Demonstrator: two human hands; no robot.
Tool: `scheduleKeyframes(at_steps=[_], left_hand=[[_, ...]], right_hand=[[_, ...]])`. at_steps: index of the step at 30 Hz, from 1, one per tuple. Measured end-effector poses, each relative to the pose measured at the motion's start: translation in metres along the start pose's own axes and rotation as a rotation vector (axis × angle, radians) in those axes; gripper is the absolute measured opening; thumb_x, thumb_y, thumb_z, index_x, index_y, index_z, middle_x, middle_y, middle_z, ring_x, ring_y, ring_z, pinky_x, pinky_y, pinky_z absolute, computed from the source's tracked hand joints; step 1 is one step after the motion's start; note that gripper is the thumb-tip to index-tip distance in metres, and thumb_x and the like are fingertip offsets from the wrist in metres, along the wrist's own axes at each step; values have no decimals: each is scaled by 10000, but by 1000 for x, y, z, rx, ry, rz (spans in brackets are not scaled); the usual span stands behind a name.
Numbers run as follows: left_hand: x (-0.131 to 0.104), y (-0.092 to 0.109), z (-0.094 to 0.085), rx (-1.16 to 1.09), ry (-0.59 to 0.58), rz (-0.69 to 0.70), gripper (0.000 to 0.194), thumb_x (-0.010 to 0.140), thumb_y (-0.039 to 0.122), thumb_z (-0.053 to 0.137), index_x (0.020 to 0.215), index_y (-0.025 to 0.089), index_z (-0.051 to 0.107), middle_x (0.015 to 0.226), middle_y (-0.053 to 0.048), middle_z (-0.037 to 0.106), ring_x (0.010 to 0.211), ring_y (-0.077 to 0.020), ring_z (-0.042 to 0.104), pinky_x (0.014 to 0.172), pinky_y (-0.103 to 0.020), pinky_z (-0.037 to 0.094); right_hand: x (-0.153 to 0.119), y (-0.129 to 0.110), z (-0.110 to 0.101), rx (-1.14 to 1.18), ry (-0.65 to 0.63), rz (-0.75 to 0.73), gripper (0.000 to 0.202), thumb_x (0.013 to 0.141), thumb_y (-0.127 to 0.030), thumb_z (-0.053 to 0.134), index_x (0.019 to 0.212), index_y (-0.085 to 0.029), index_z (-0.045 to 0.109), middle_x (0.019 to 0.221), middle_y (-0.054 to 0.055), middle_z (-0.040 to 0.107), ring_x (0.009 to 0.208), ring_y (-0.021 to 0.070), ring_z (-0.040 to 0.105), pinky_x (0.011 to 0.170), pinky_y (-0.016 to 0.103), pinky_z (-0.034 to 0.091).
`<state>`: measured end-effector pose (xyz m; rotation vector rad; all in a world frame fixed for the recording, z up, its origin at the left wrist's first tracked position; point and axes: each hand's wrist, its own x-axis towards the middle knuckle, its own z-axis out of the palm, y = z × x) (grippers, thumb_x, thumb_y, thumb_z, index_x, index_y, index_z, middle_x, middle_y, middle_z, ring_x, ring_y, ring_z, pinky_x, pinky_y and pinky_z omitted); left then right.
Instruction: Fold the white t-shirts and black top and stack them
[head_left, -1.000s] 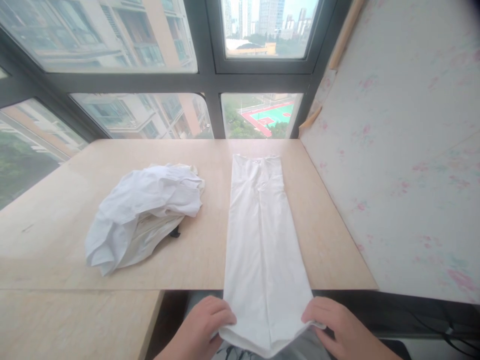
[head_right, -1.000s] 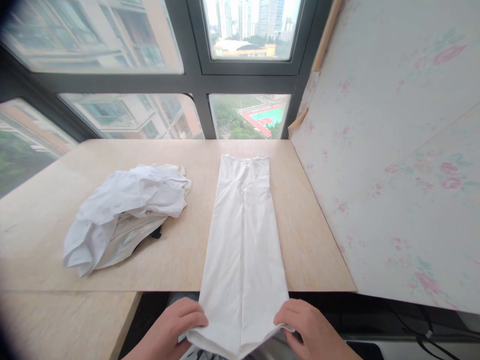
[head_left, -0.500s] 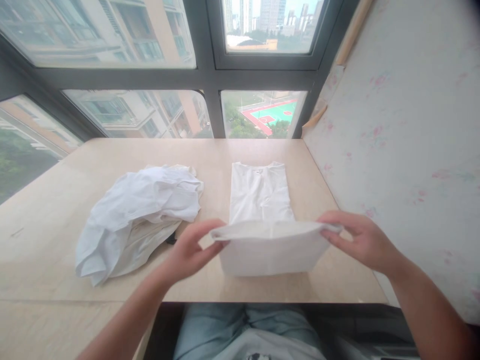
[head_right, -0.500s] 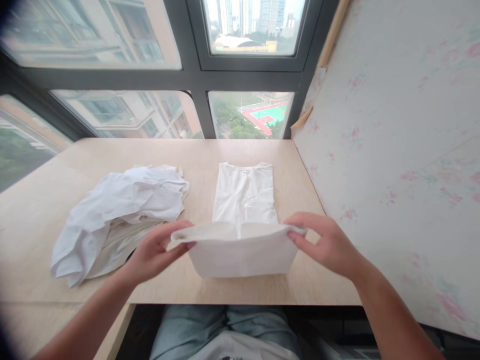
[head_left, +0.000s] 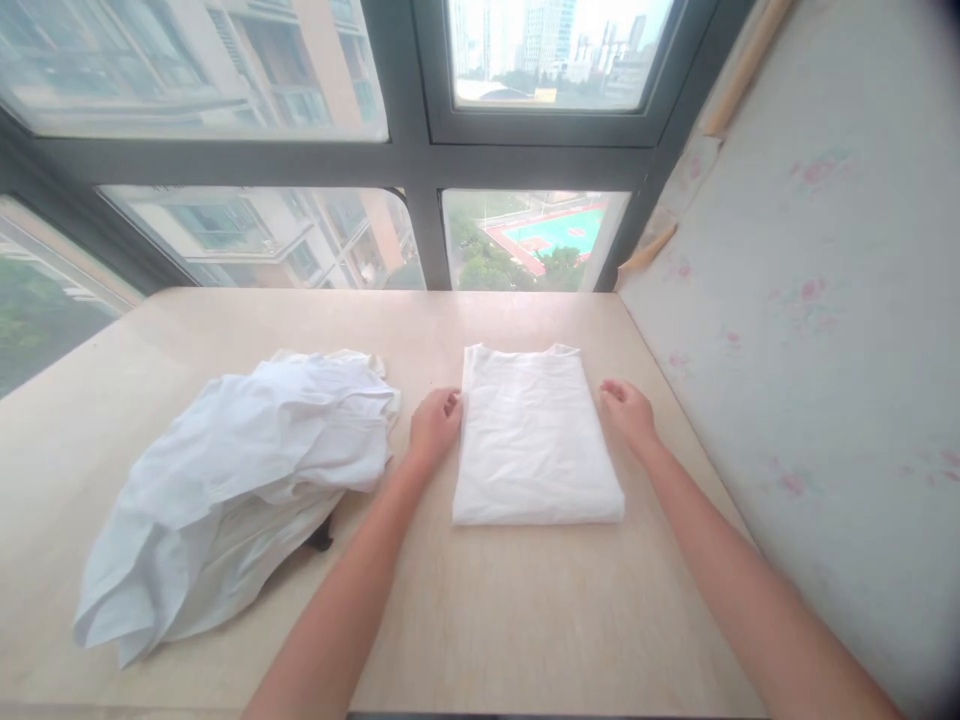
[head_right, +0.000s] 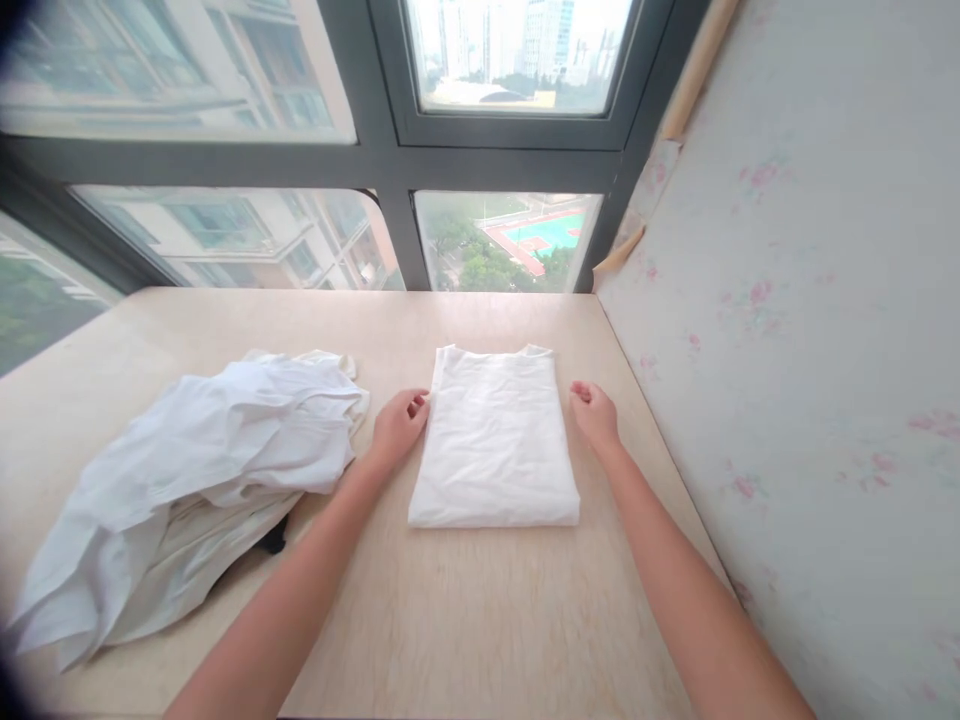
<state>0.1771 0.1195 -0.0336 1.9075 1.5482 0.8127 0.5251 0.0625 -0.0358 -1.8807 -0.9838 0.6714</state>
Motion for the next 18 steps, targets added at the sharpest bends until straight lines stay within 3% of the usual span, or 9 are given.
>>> scheduleKeyframes(at_steps=[2,4,7,12,18], left_hand=[[-14,-11,0,2,-12,-15,245,877,255,562,1084,183,672,934,-49,707,799,-164,633,806,-292,489],[-8,-13,-1,-1,-16,-38,278,888,286,538,1119,189,659,955,-48,718,811,-167,644,797,-284,487],[28,-2,2,7,-10,-72,318,882,316,558,1162,185,633,979,-60,728,849,-178,661,828,-292,480],[87,17,23,-7,-40,-115,380,777,340,713,1116,183,640,913,-62,730,865,-205,671,830,-305,481],[106,11,47,-101,3,-135,372,783,297,680,1121,147,644,948,-76,721,842,-172,664,784,-272,491]], right_hand=[[-11,18,-4,16,15,49,286,796,-281,591,1019,-110,647,943,125,710,801,152,643,708,234,527],[-9,23,-4,37,26,91,293,813,-292,577,1039,-115,636,965,126,711,776,140,646,681,225,534],[14,13,6,48,1,132,308,809,-285,592,1066,-120,629,979,117,716,718,122,649,620,210,530],[57,-8,29,-38,-53,155,296,724,-259,693,975,-104,671,852,99,717,619,115,619,540,199,485],[63,-8,40,-85,-51,126,284,681,-286,740,907,-117,706,817,79,709,650,138,616,586,234,478]])
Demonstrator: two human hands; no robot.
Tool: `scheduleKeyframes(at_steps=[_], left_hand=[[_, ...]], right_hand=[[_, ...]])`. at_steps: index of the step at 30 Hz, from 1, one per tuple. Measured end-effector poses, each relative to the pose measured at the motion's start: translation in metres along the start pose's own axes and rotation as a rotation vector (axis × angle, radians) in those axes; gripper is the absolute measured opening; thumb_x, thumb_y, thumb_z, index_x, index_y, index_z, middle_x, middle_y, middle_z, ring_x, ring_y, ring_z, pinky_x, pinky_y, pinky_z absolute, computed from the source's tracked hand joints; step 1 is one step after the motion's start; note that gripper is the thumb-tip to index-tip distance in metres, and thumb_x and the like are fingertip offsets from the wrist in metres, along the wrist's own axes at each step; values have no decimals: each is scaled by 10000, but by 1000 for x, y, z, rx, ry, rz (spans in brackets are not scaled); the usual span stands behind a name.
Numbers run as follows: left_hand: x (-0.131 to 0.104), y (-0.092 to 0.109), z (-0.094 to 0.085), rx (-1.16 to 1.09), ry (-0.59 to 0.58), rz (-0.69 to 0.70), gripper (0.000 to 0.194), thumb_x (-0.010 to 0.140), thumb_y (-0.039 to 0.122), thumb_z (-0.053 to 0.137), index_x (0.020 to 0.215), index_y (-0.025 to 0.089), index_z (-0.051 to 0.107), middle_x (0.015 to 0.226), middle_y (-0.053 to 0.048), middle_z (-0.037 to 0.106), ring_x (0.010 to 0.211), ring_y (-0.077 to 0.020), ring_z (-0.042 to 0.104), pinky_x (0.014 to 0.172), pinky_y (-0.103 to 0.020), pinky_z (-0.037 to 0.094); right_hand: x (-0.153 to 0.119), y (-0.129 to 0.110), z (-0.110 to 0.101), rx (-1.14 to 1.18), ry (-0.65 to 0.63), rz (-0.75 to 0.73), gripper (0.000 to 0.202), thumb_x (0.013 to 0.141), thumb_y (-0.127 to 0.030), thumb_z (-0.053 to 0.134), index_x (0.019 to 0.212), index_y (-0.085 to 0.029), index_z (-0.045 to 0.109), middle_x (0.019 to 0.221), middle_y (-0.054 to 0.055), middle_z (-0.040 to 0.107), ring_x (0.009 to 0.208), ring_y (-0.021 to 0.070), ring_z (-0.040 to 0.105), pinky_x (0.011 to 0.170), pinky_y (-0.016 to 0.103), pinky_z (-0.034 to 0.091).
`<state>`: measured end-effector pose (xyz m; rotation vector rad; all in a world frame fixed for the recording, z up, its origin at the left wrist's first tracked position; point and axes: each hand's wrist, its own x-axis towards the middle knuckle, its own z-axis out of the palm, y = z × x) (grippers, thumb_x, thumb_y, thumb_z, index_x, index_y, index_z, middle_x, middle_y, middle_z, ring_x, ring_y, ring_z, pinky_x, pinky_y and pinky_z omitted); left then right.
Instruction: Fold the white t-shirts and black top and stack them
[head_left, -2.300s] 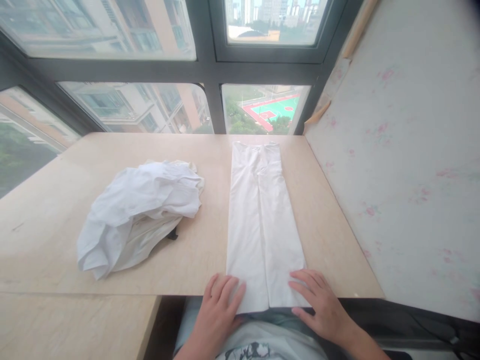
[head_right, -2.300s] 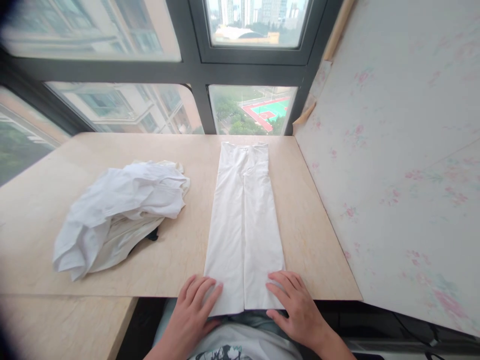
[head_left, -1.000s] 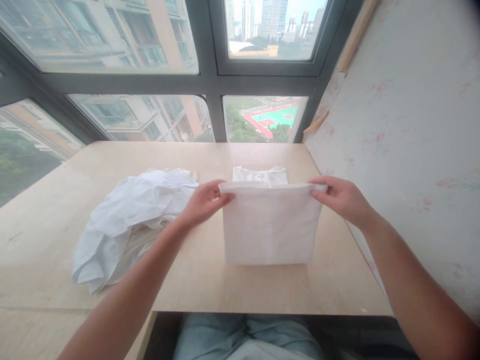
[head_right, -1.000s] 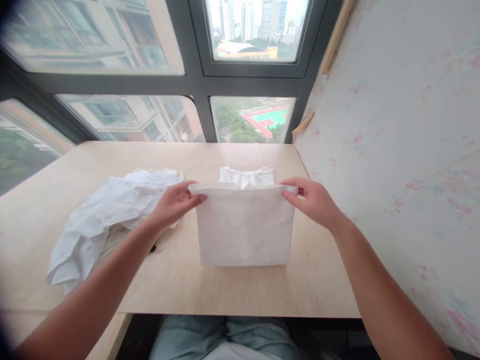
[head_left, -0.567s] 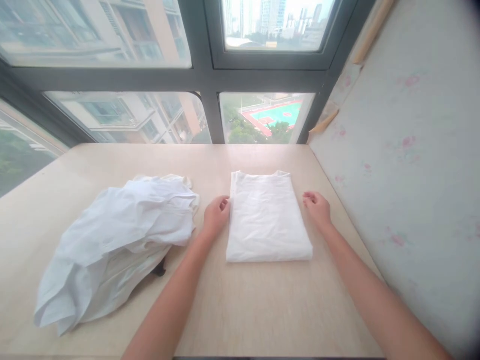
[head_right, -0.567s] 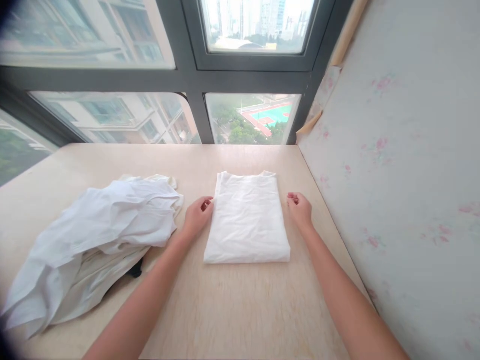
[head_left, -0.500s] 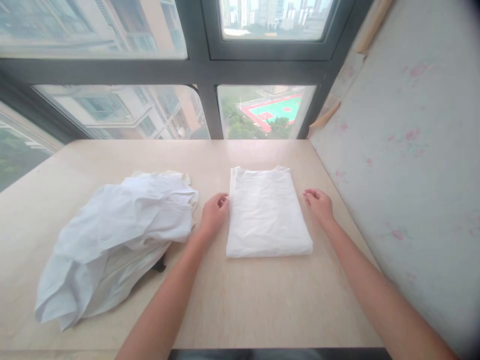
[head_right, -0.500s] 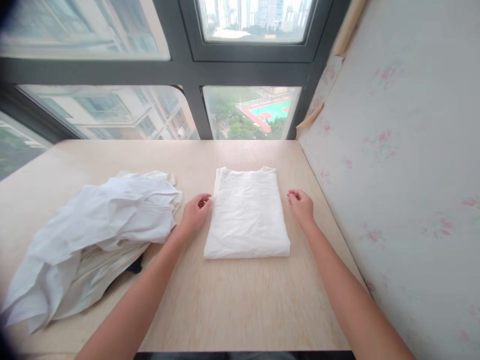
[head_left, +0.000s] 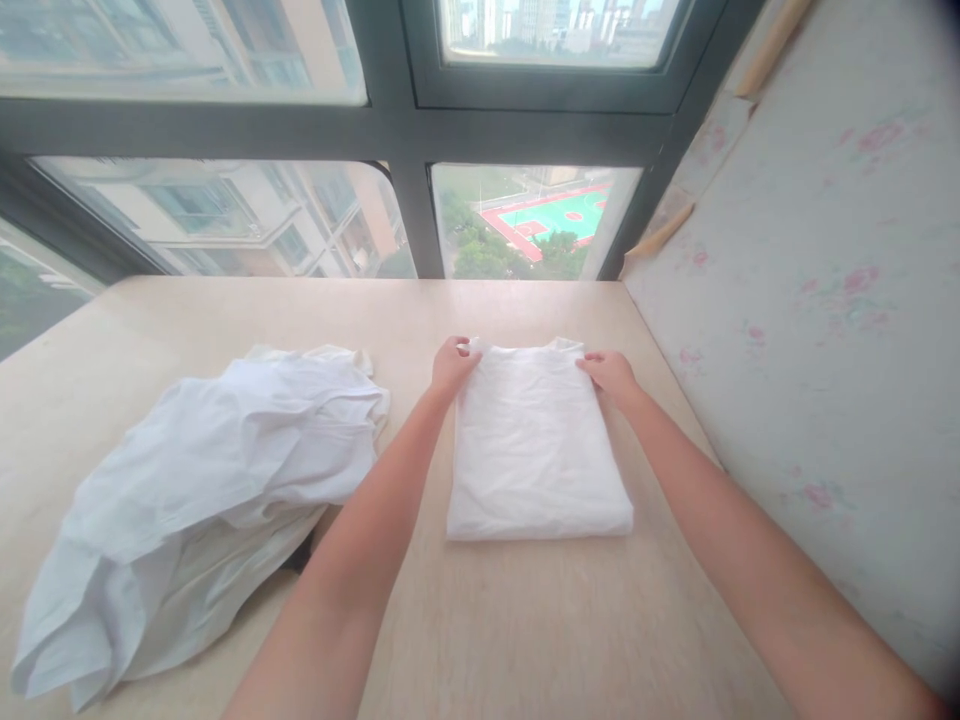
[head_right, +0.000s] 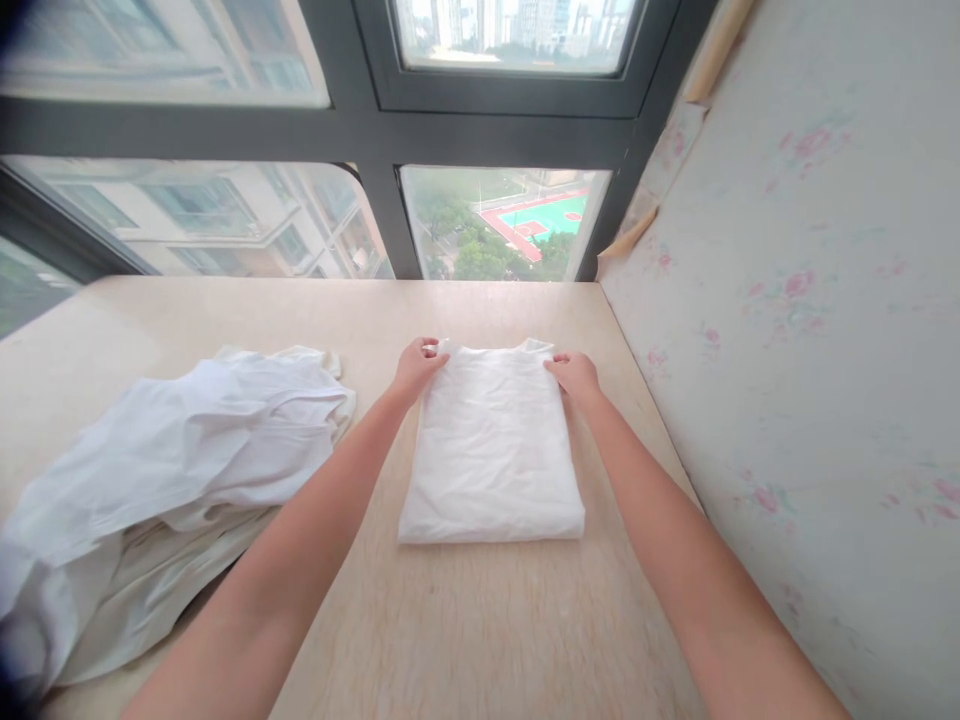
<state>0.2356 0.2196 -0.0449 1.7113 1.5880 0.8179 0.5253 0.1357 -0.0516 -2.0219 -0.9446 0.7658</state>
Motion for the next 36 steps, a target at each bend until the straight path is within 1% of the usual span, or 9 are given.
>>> scheduleKeyframes(at_steps=[5,12,16,20,23,28,32,34,36], left_hand=[[2,1,-6,-70,22,55,250,810,332,619,953,144,699,918,-68,724,815,-161,648,766,-272,499],[28,16,-28,-91,75,120,302,821,372,601,986,132,681,906,-53,711,781,-149,628,726,-250,494],[45,8,-18,-10,97,95,222,792,271,635,958,129,676,873,-59,694,784,-164,627,787,-290,493],[31,-10,-3,67,133,86,359,777,205,657,1123,113,628,1003,-101,678,808,-175,633,861,-341,487],[-6,-22,-2,87,163,126,420,822,211,608,1234,136,570,1160,-118,633,866,-168,633,888,-337,487],[-84,-37,-21,73,79,199,297,830,217,589,1122,186,630,955,-36,685,759,-145,633,776,-284,516],[-120,-43,-33,70,107,209,262,843,201,548,1091,184,631,969,-41,696,744,-142,626,732,-275,513],[-125,-43,-34,77,143,205,272,848,182,520,1098,175,625,992,-55,697,751,-144,628,733,-279,511],[-126,-42,-34,89,170,203,275,846,165,504,1092,169,626,991,-63,698,757,-150,630,746,-286,509]], right_hand=[[-8,-9,-3,81,1,-71,226,760,-299,663,911,-134,693,916,62,719,769,124,635,689,215,479],[8,-36,-5,120,72,-287,372,830,-429,590,1046,-130,635,949,96,694,795,146,621,705,243,483],[25,-39,11,-84,135,-294,454,842,-424,584,1190,-132,596,981,116,672,815,168,607,724,275,490],[19,-24,23,-315,208,-396,437,829,-270,542,1239,-123,577,1055,150,650,917,205,596,855,350,485],[-6,-1,22,-373,248,-512,464,797,-190,511,1253,-130,570,1153,165,617,1051,237,567,968,400,451],[-85,28,11,-540,226,-588,479,823,-202,506,1289,-99,554,1284,199,556,1226,300,479,1040,461,408],[-166,14,27,-695,213,-634,462,899,-185,443,1345,-127,550,1443,170,472,1365,335,356,1100,516,318],[-197,-2,47,-705,157,-661,475,939,-273,445,1393,-155,521,1508,144,418,1410,340,303,1132,546,259],[-215,-13,67,-698,107,-638,546,946,-398,472,1446,-178,475,1552,135,363,1437,353,262,1145,582,208]])
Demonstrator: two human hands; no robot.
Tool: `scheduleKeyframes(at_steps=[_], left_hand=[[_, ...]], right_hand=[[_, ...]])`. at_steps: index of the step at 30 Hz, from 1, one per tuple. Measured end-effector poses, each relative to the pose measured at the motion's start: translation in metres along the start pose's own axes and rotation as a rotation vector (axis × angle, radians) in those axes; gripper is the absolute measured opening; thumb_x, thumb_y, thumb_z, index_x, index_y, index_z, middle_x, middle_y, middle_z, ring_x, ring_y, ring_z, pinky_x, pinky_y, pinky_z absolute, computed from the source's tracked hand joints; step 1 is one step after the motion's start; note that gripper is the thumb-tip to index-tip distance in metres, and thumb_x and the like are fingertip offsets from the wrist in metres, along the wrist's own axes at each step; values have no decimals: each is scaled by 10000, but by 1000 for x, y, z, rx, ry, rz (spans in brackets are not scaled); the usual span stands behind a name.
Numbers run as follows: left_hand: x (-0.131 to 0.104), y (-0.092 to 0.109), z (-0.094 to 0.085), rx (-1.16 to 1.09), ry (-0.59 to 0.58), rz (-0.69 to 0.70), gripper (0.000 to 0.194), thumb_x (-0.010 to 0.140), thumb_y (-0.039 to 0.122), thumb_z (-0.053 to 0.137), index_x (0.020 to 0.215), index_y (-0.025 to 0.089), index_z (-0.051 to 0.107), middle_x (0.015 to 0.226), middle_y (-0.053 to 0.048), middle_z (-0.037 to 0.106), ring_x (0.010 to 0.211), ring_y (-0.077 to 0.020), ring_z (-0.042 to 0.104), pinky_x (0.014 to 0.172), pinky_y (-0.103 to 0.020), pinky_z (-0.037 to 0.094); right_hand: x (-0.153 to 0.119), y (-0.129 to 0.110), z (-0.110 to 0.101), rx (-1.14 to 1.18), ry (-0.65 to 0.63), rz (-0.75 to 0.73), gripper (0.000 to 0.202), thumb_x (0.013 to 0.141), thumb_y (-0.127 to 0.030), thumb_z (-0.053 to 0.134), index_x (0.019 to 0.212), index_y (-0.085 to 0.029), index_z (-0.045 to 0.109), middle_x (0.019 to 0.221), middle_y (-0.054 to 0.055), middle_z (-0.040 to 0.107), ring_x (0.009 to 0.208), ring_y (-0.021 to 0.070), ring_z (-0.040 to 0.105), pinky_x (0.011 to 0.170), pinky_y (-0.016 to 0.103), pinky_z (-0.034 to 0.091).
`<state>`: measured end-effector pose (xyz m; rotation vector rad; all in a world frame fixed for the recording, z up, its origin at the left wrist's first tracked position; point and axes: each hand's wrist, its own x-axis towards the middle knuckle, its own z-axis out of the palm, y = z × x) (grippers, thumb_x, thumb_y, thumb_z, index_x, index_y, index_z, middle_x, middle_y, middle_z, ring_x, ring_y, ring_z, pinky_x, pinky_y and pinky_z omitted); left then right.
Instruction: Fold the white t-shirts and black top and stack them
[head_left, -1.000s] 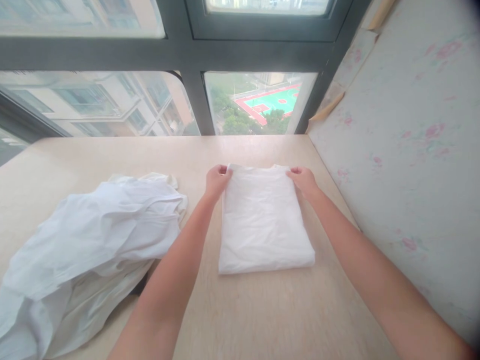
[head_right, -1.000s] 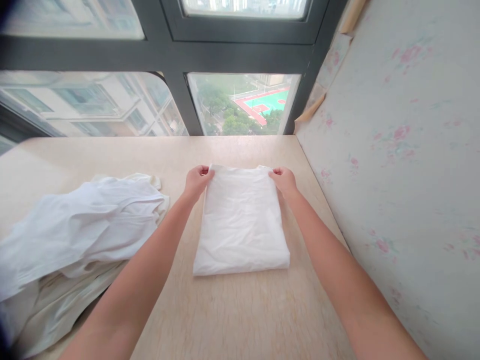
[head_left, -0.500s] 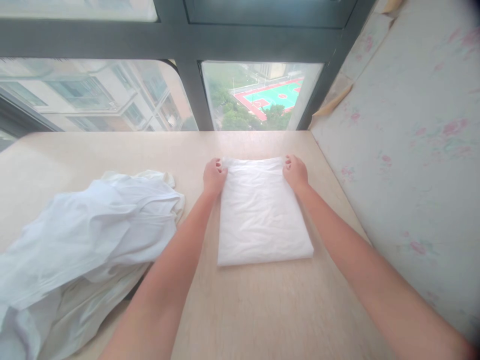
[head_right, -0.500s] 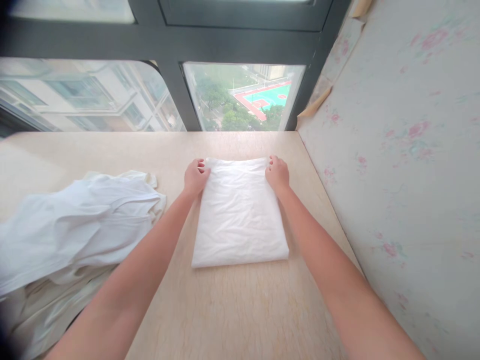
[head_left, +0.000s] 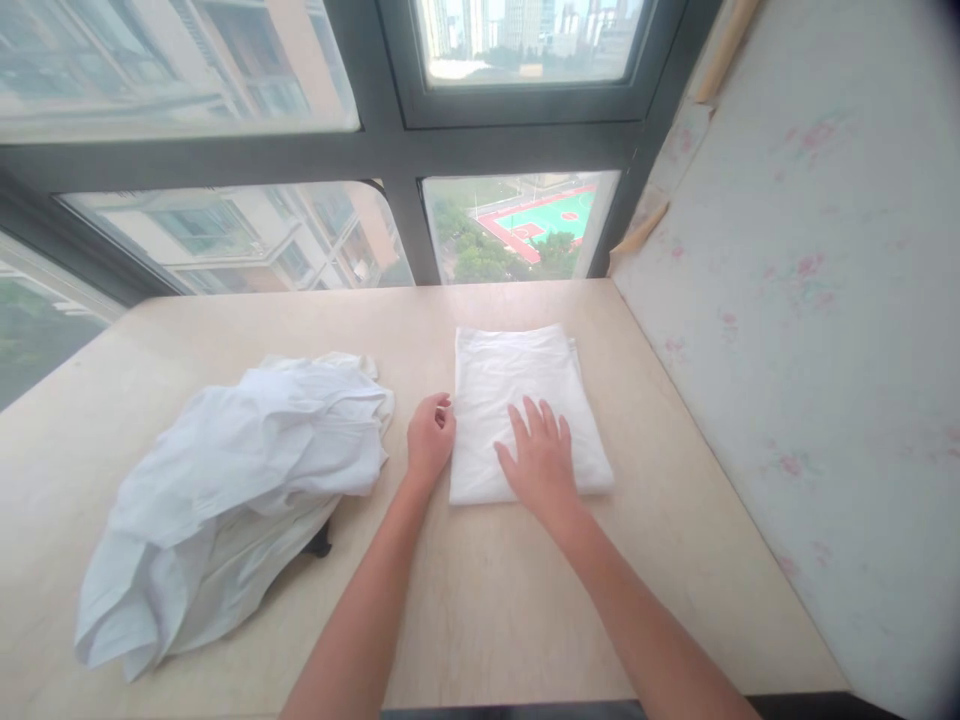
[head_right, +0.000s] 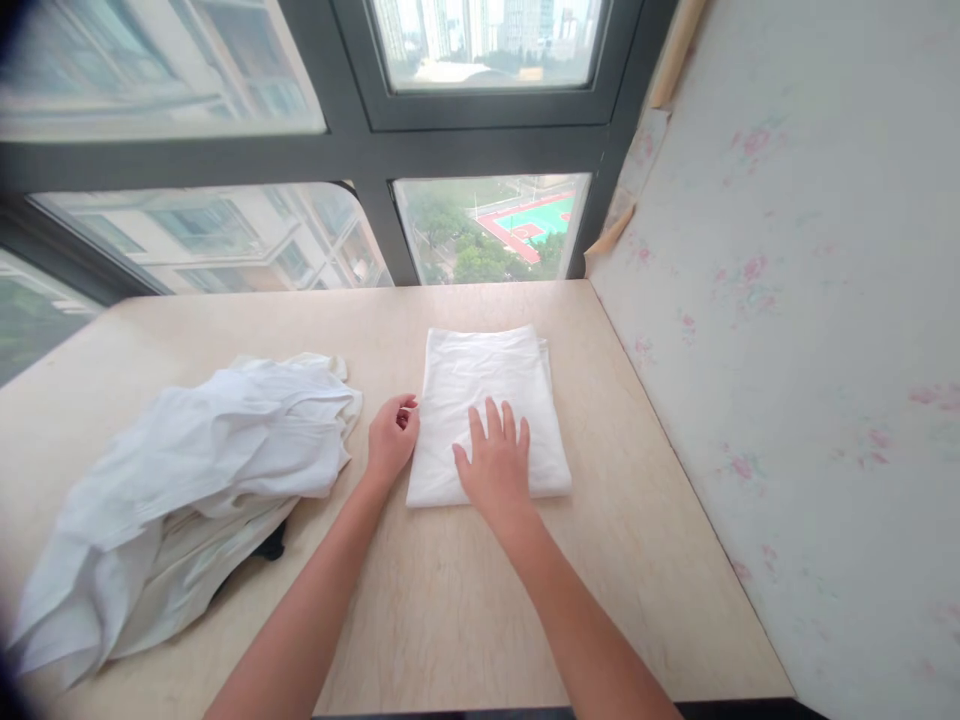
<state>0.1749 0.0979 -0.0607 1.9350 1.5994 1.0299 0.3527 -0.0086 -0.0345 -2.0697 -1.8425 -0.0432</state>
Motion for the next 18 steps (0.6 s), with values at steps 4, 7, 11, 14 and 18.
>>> scheduleKeyframes(at_steps=[4,7,11,14,18], left_hand=[[-5,-1,-1,28,33,-9,282,830,153,500,1077,170,634,997,-71,699,766,-158,636,763,-295,509],[-13,-4,-5,24,70,-38,339,824,139,478,1133,165,614,1019,-73,697,762,-156,640,748,-287,509],[-20,-7,-9,3,79,-62,331,836,155,472,1140,173,603,982,-52,704,747,-151,644,726,-273,502],[-19,-8,-9,-3,67,-68,315,837,156,474,1121,177,607,968,-47,706,749,-147,645,719,-266,494],[-16,-8,-6,7,52,-75,312,838,152,477,1119,176,610,959,-47,710,760,-152,649,729,-269,488]], right_hand=[[1,-14,19,-12,-66,140,609,935,-471,481,1454,-153,476,1564,162,338,1453,381,233,1145,625,150],[4,1,29,-37,-68,141,596,935,-474,470,1444,-164,495,1577,137,326,1463,370,221,1160,607,134],[13,27,32,-85,-51,143,591,938,-480,451,1439,-169,502,1571,127,341,1458,358,234,1167,584,139],[28,54,31,-132,-52,169,593,947,-487,427,1446,-173,490,1569,130,342,1458,351,231,1161,582,147],[60,100,30,-181,-89,196,601,959,-512,390,1462,-192,467,1579,118,326,1463,335,221,1162,572,155]])
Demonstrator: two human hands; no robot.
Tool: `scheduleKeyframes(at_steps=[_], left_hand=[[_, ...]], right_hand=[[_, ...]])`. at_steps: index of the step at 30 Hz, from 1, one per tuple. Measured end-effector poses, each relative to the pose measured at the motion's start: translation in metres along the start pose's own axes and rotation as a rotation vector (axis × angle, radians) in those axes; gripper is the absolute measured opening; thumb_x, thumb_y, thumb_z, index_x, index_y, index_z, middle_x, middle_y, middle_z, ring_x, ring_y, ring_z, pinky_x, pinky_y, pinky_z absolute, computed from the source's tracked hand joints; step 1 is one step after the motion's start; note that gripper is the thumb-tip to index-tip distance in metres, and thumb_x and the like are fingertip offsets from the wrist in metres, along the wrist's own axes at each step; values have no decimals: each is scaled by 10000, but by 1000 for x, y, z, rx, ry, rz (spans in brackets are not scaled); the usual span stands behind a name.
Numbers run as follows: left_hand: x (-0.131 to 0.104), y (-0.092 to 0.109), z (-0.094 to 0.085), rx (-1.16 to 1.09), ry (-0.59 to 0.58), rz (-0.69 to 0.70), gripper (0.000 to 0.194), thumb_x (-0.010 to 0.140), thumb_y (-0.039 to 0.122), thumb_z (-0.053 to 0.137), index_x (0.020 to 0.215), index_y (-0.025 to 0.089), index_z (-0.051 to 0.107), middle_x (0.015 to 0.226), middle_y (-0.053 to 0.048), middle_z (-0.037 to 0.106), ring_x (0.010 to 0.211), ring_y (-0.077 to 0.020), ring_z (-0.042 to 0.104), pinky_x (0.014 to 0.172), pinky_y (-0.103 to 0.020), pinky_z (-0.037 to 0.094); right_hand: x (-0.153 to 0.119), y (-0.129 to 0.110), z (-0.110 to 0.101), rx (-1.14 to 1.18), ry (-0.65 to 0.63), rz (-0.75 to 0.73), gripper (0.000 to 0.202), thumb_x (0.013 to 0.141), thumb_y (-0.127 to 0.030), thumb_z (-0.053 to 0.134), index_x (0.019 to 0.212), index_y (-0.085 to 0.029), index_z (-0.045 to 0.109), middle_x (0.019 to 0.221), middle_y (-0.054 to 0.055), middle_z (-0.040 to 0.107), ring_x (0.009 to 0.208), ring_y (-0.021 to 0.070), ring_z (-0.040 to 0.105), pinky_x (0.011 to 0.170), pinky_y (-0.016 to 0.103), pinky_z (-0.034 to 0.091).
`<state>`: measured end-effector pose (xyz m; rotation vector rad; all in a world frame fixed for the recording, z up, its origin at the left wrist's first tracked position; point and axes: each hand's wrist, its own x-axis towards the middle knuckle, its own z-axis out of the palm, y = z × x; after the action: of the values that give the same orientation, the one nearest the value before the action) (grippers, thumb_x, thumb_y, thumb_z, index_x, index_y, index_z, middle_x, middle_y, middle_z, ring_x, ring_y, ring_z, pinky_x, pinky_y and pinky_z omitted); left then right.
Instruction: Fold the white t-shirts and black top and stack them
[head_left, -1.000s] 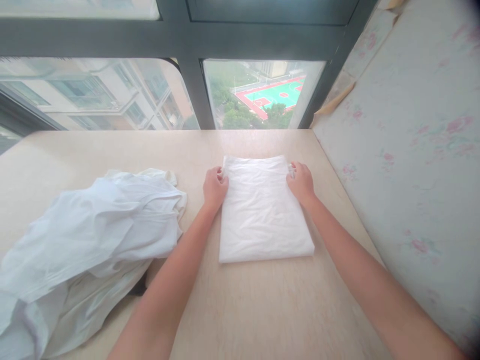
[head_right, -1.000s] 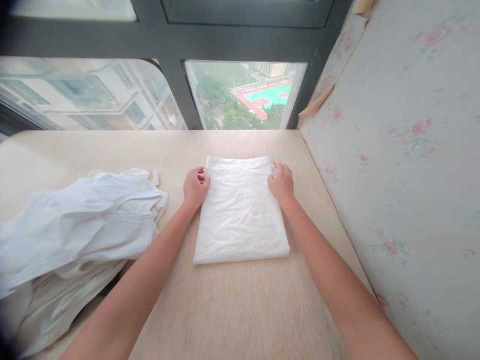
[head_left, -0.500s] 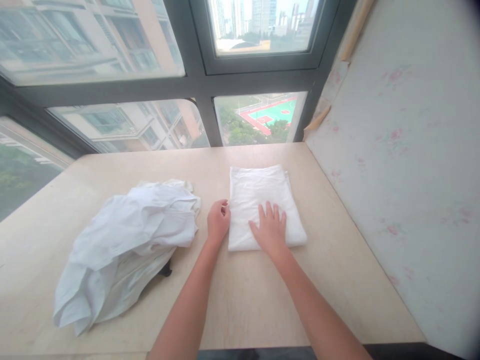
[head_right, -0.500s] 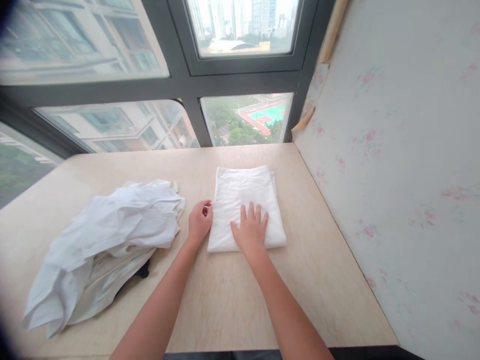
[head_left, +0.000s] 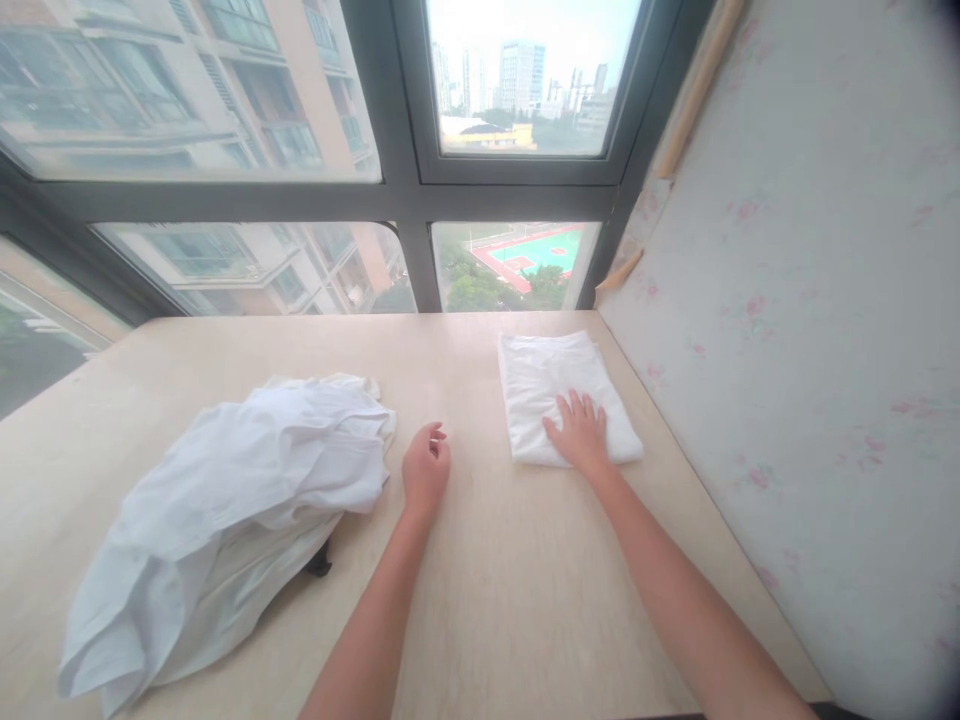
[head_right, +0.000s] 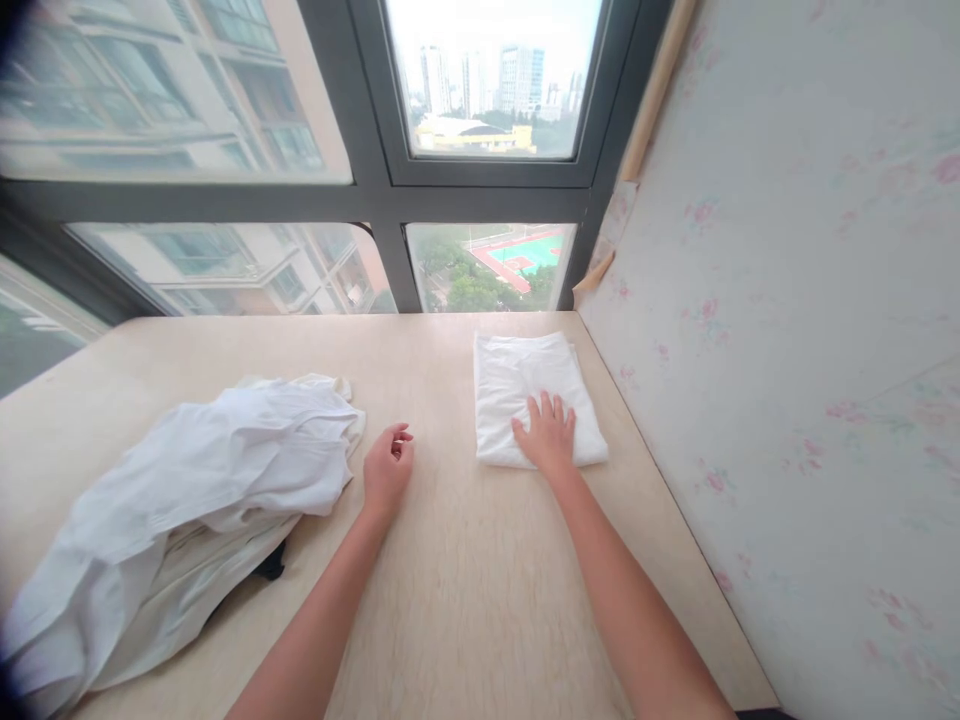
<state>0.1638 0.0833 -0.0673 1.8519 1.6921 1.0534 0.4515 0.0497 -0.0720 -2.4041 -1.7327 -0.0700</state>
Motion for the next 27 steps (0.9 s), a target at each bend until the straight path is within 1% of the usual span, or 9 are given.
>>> scheduleKeyframes(at_steps=[4,9,14,17,19,20,21,24,27], left_hand=[[0,1,0,33,-14,-7,299,838,148,486,1100,179,628,945,-49,721,811,-174,666,766,-285,484],[-1,4,-1,91,-34,5,276,863,180,483,1074,183,661,938,-62,736,849,-198,681,765,-296,485],[-1,4,-1,138,-48,37,275,884,195,467,1067,181,671,957,-76,745,864,-211,693,765,-309,500],[1,3,0,145,-52,58,259,883,192,469,1031,189,681,984,-81,746,883,-217,693,778,-315,507],[3,2,0,146,-59,72,246,877,188,474,998,192,688,994,-83,745,887,-217,689,786,-317,509],[5,2,1,148,-62,78,241,876,187,475,985,192,690,993,-84,744,882,-216,687,787,-320,511],[7,1,1,152,-67,84,238,876,187,474,974,192,691,988,-85,743,874,-217,685,787,-324,513],[12,1,2,185,-75,115,249,879,180,458,976,184,688,990,-95,730,885,-224,677,813,-344,519],[8,5,0,239,-88,188,292,861,156,473,1079,167,667,1114,-122,692,1062,-237,638,954,-368,487]], right_hand=[[44,30,3,-26,-26,6,595,967,-517,363,1470,-211,453,1591,94,309,1465,308,223,1170,547,162],[78,47,6,-24,-61,21,592,979,-516,339,1483,-218,430,1597,99,293,1467,296,214,1169,545,166],[95,52,-7,70,-59,28,563,976,-450,405,1461,-168,457,1572,150,325,1453,312,245,1157,569,170],[91,39,-25,114,-27,14,522,968,-358,441,1414,-94,497,1511,212,401,1420,312,326,1134,563,251],[70,21,-32,108,16,-21,501,976,-301,411,1421,-80,480,1482,210,443,1399,263,378,1138,509,295],[50,11,-31,117,42,-59,495,980,-281,394,1431,-90,468,1473,193,461,1387,231,400,1146,474,307],[26,0,-28,130,60,-108,490,978,-272,393,1434,-107,467,1463,167,483,1375,201,421,1154,433,319],[-67,-25,-9,332,173,-368,480,949,-247,412,1402,-121,507,1430,138,524,1352,199,460,1147,415,371],[-149,-37,3,406,144,-433,494,915,-170,404,1394,-168,526,1405,99,555,1351,193,470,1117,407,430]])
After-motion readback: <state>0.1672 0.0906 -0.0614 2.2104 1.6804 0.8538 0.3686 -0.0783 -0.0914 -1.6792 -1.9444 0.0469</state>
